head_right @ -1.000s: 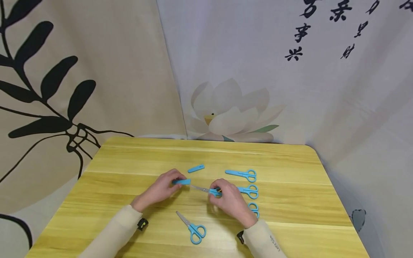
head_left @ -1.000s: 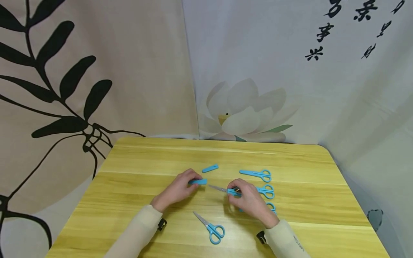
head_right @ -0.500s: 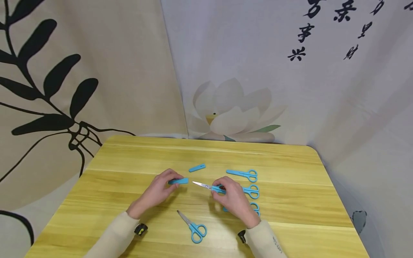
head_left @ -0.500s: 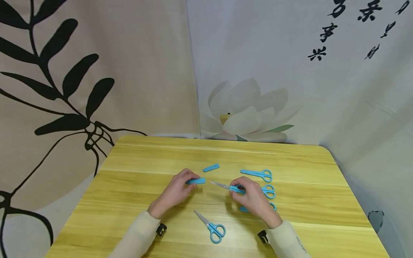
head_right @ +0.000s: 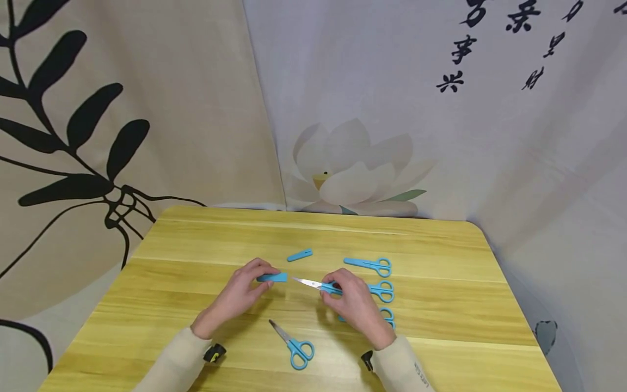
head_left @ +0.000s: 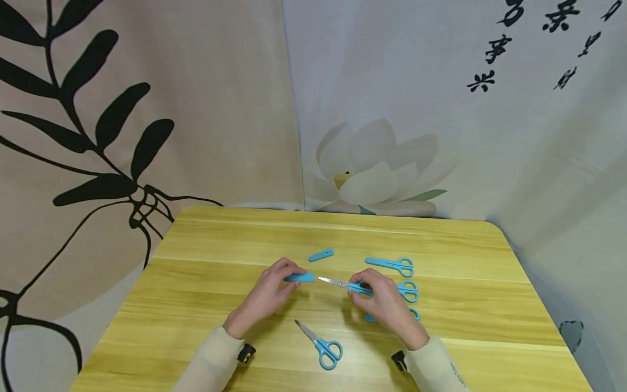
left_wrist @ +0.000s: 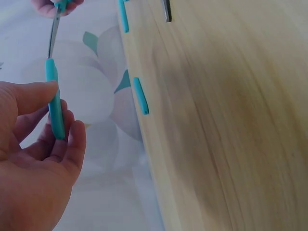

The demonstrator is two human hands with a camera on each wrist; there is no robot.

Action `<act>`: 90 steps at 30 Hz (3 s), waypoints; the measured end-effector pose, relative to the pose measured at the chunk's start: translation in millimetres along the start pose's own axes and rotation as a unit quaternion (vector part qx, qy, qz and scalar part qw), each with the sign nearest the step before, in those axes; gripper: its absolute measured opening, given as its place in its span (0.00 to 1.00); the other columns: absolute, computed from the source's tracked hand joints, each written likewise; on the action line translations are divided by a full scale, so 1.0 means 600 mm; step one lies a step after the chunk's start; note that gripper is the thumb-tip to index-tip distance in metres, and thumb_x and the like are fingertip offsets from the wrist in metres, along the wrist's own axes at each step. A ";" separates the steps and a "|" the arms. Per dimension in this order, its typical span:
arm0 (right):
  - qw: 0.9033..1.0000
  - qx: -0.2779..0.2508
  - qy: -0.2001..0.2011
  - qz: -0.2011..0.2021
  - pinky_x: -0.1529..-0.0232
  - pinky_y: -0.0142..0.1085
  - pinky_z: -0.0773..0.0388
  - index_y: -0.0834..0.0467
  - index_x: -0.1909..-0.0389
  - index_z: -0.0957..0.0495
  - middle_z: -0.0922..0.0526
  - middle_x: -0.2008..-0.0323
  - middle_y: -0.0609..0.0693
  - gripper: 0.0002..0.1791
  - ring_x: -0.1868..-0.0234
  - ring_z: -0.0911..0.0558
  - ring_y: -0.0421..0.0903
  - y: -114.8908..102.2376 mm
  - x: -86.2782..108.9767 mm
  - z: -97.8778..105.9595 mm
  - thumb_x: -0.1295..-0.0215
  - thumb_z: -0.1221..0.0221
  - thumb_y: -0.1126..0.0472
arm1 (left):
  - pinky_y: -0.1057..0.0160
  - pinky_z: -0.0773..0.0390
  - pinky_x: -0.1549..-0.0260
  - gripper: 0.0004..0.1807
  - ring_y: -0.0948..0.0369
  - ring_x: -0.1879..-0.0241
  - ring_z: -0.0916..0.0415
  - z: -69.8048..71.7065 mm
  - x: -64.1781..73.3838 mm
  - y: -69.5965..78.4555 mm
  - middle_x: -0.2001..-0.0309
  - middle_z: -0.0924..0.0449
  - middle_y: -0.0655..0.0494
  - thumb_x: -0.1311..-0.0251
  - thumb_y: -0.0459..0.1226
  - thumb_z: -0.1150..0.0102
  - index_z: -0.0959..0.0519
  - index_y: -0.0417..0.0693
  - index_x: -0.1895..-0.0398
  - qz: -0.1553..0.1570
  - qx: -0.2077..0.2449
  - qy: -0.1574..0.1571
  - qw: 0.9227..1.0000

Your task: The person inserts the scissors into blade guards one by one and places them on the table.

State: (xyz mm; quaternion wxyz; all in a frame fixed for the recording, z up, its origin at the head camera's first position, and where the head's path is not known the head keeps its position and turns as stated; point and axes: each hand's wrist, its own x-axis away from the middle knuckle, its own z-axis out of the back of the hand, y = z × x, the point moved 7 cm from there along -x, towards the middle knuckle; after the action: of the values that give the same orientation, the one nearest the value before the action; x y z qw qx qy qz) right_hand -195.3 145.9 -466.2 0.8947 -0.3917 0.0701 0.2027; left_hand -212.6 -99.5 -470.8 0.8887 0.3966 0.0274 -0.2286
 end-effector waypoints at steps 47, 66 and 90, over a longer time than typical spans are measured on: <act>0.994 0.076 0.000 0.075 0.60 0.37 0.14 0.56 0.58 0.14 0.15 0.58 0.46 0.13 0.60 0.14 0.44 -0.038 -0.016 -0.010 0.43 0.25 0.65 | 0.62 0.20 0.57 0.12 0.63 0.56 0.25 -0.012 0.000 0.019 0.54 0.22 0.63 0.34 0.30 0.33 0.14 0.48 0.49 -0.036 -0.028 -0.014 0.999; 0.989 0.100 0.006 0.107 0.61 0.38 0.14 0.56 0.60 0.14 0.13 0.57 0.48 0.11 0.60 0.13 0.44 -0.047 -0.019 -0.010 0.43 0.25 0.63 | 0.66 0.22 0.62 0.13 0.65 0.60 0.29 -0.013 0.000 0.035 0.57 0.24 0.63 0.34 0.29 0.34 0.13 0.47 0.48 -0.078 -0.032 -0.015 0.996; 0.989 0.082 0.000 0.121 0.60 0.38 0.13 0.56 0.60 0.14 0.13 0.56 0.48 0.11 0.59 0.12 0.45 -0.055 -0.021 -0.017 0.43 0.25 0.64 | 0.65 0.25 0.61 0.12 0.65 0.59 0.31 -0.015 -0.001 0.037 0.58 0.25 0.64 0.33 0.31 0.33 0.13 0.48 0.48 -0.082 -0.038 -0.023 0.996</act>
State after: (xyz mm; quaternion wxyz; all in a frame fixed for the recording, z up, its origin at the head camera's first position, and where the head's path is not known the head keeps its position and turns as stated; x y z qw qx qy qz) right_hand -192.5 114.6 -447.7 0.8926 -0.3061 0.1334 0.3029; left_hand -202.2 -79.8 -461.3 0.8817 0.3537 0.0478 -0.3086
